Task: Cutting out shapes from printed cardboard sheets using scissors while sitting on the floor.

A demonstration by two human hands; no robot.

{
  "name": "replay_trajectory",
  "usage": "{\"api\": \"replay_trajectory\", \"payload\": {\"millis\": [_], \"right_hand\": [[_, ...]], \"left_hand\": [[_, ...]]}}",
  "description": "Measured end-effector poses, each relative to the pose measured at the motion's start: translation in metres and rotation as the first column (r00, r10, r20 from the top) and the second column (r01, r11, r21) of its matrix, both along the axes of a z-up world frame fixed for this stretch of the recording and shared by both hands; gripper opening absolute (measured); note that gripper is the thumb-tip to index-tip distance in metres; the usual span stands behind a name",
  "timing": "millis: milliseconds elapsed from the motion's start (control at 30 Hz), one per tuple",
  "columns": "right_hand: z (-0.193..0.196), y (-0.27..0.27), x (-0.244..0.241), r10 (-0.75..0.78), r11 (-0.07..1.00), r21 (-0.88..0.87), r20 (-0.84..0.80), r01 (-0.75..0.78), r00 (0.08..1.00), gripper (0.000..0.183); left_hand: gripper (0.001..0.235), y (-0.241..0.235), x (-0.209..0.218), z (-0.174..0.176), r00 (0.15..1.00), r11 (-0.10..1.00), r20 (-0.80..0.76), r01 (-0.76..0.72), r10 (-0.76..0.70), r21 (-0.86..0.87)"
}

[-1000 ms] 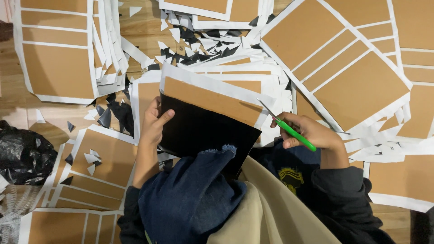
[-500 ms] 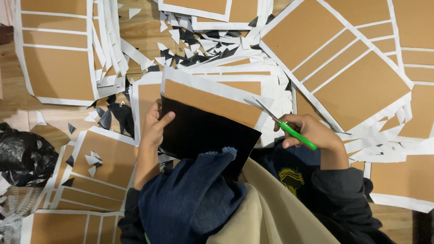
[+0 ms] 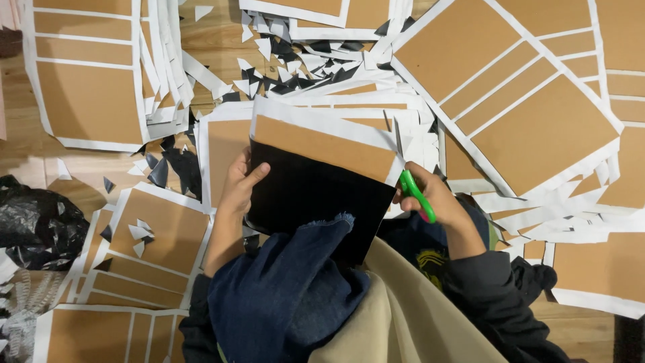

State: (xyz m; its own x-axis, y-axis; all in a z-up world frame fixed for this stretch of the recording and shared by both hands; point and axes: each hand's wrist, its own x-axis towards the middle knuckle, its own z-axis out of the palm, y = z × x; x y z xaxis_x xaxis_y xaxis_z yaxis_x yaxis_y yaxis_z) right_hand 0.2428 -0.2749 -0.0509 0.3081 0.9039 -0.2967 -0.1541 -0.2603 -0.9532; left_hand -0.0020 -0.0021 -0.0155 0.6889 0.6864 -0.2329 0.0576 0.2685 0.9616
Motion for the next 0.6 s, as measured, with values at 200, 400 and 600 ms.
{"api": "replay_trajectory", "payload": {"millis": [200,400,600], "right_hand": [[-0.003,0.008,-0.013,-0.275,0.958,0.08,-0.027,0.276,0.961,0.047],[0.042,0.044,-0.031,-0.328,0.936,0.083,-0.137,0.341,0.935,0.069],[0.037,0.066,-0.038,-0.699,0.698,-0.005,-0.226,0.717,0.679,0.041]], "left_hand": [[0.028,-0.001,0.002,-0.005,1.0,1.0,-0.009,-0.011,0.01,-0.026],[0.039,-0.005,0.018,-0.035,0.995,0.997,-0.082,-0.058,0.062,0.046],[0.038,0.013,0.026,-0.037,0.956,0.946,-0.194,-0.161,0.22,0.28]]}}
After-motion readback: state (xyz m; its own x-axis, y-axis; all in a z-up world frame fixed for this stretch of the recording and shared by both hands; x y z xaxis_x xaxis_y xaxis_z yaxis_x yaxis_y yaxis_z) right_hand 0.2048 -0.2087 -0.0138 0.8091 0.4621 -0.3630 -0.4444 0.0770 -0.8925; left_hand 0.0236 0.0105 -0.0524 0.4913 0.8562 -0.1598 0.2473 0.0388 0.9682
